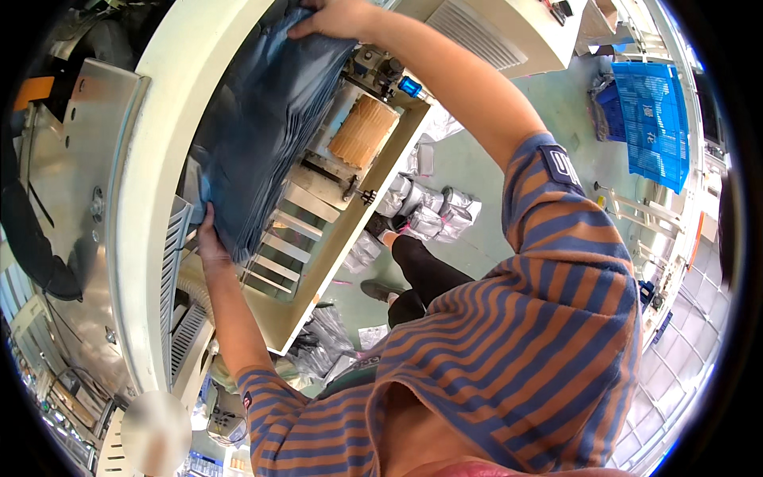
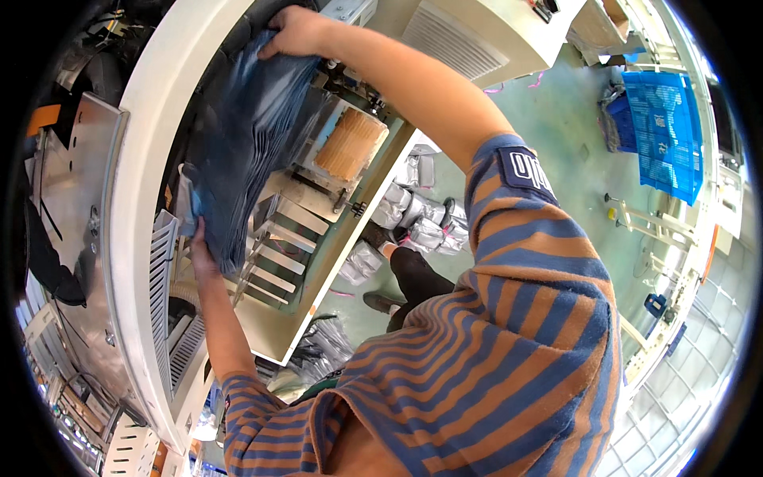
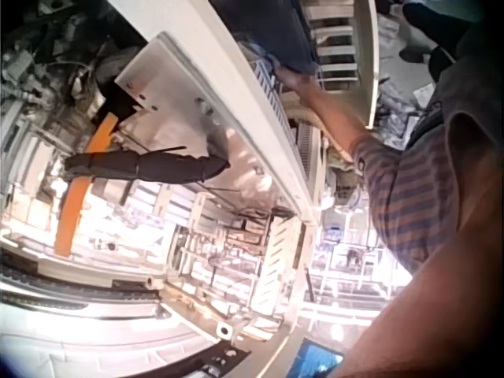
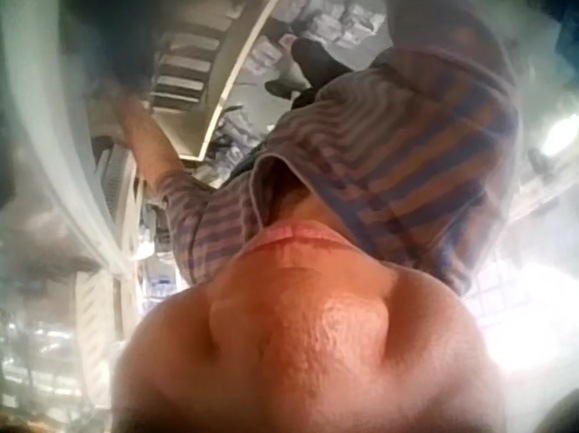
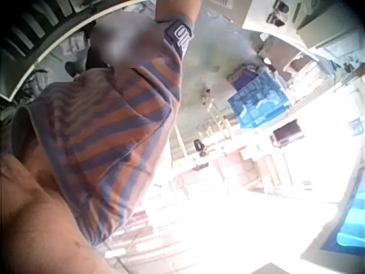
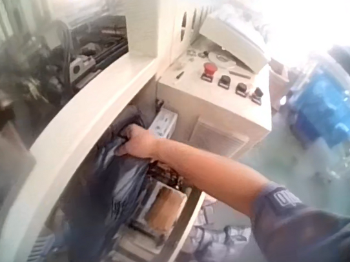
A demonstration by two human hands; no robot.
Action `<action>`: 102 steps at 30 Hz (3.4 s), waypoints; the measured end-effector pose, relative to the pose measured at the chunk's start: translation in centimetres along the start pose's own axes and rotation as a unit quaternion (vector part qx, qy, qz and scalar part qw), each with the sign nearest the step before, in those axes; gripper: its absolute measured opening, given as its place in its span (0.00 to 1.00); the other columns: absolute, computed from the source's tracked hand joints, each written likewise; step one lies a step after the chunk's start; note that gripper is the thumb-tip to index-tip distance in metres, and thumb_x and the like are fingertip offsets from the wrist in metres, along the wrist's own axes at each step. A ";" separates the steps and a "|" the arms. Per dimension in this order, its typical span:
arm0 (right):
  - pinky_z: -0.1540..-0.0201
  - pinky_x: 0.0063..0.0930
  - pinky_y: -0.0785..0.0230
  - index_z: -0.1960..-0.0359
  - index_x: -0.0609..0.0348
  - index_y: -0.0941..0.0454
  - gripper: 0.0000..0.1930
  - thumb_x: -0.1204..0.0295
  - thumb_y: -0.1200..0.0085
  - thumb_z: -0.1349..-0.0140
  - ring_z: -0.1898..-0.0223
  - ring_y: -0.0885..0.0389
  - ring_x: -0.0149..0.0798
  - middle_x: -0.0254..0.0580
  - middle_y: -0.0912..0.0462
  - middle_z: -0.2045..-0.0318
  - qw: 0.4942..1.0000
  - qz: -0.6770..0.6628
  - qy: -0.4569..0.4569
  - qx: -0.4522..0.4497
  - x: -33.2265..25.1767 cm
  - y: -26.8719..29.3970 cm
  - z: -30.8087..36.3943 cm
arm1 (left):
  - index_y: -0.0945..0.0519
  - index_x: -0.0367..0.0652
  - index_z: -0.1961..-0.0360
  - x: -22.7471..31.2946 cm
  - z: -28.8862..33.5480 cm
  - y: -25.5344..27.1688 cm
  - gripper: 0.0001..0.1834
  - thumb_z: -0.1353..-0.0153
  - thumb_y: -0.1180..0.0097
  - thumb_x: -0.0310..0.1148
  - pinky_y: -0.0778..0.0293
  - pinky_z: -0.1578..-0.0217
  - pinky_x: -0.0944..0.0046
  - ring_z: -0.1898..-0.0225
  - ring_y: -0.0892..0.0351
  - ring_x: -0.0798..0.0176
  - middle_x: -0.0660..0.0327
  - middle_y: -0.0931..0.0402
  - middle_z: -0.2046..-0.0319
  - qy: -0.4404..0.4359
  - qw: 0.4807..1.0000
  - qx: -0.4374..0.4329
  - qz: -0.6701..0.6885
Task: The person folds gray plastic shipping bags and places them into a machine hopper. They then pick up small white packages from a blue crate and place them into the machine. The person repeats this process, handling the bags and packages by hand.
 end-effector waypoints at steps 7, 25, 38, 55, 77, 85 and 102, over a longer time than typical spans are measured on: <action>0.50 0.28 0.36 0.53 0.67 0.29 0.28 0.68 0.37 0.58 0.55 0.27 0.43 0.49 0.25 0.56 0.987 -0.133 -0.060 -0.070 -2.3 -0.5 1.5 | 0.34 0.35 0.49 2.1 3.0 0.1 0.24 0.44 0.48 0.36 0.35 0.51 0.56 0.52 0.31 0.55 0.54 0.32 0.51 -0.065 0.997 0.038 0.004; 0.58 0.36 0.30 0.57 0.49 0.25 0.21 0.69 0.49 0.58 0.59 0.24 0.44 0.46 0.22 0.64 0.987 0.154 -0.035 0.009 -2.4 -0.6 1.8 | 0.39 0.39 0.44 -2.6 -3.0 1.6 0.33 0.50 0.40 0.35 0.42 0.46 0.56 0.47 0.39 0.58 0.61 0.39 0.45 -0.058 0.996 0.062 0.034; 0.53 0.34 0.32 0.57 0.59 0.26 0.20 0.70 0.52 0.55 0.55 0.26 0.47 0.52 0.25 0.58 0.972 0.160 -0.174 -0.003 -1.9 -0.8 1.3 | 0.38 0.35 0.45 0.1 2.5 -1.6 0.28 0.47 0.45 0.27 0.41 0.47 0.58 0.48 0.36 0.59 0.57 0.36 0.48 -0.104 0.992 0.060 0.045; 0.50 0.37 0.37 0.56 0.60 0.26 0.20 0.65 0.48 0.50 0.49 0.32 0.45 0.50 0.29 0.51 0.972 0.036 -0.222 -0.062 0.5 -2.3 0.5 | 0.33 0.33 0.52 1.6 3.6 -1.5 0.22 0.48 0.45 0.26 0.36 0.50 0.58 0.51 0.33 0.59 0.56 0.32 0.53 -0.129 0.987 0.095 0.022; 0.49 0.31 0.39 0.51 0.60 0.31 0.21 0.63 0.50 0.45 0.52 0.30 0.41 0.45 0.29 0.51 0.947 -0.195 -0.240 -0.081 1.4 -1.9 2.8 | 0.34 0.38 0.49 -0.3 2.9 -0.3 0.22 0.45 0.47 0.31 0.39 0.48 0.55 0.48 0.35 0.58 0.59 0.32 0.51 -0.093 0.994 0.044 0.048; 0.45 0.30 0.43 0.51 0.54 0.29 0.27 0.52 0.46 0.51 0.47 0.34 0.41 0.46 0.29 0.51 0.975 -0.030 -0.215 -0.047 -0.5 -2.1 1.1 | 0.36 0.37 0.47 0.0 3.7 -1.4 0.24 0.47 0.47 0.24 0.39 0.48 0.54 0.49 0.36 0.58 0.60 0.35 0.49 -0.101 0.992 0.039 0.064; 0.63 0.36 0.32 0.68 0.69 0.26 0.16 0.65 0.50 0.52 0.65 0.25 0.55 0.60 0.24 0.70 0.998 0.046 -0.024 0.021 0.9 -2.5 0.4 | 0.35 0.41 0.47 0.4 4.8 -1.3 0.24 0.47 0.47 0.23 0.40 0.47 0.55 0.48 0.37 0.58 0.60 0.35 0.49 -0.138 0.989 0.042 0.031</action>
Point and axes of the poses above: each hand's wrist, its own z-axis away from the middle knuckle, its own y-axis out of the back of the hand, x = y × z, the point moved 4 cm from there along -z, towards the middle knuckle
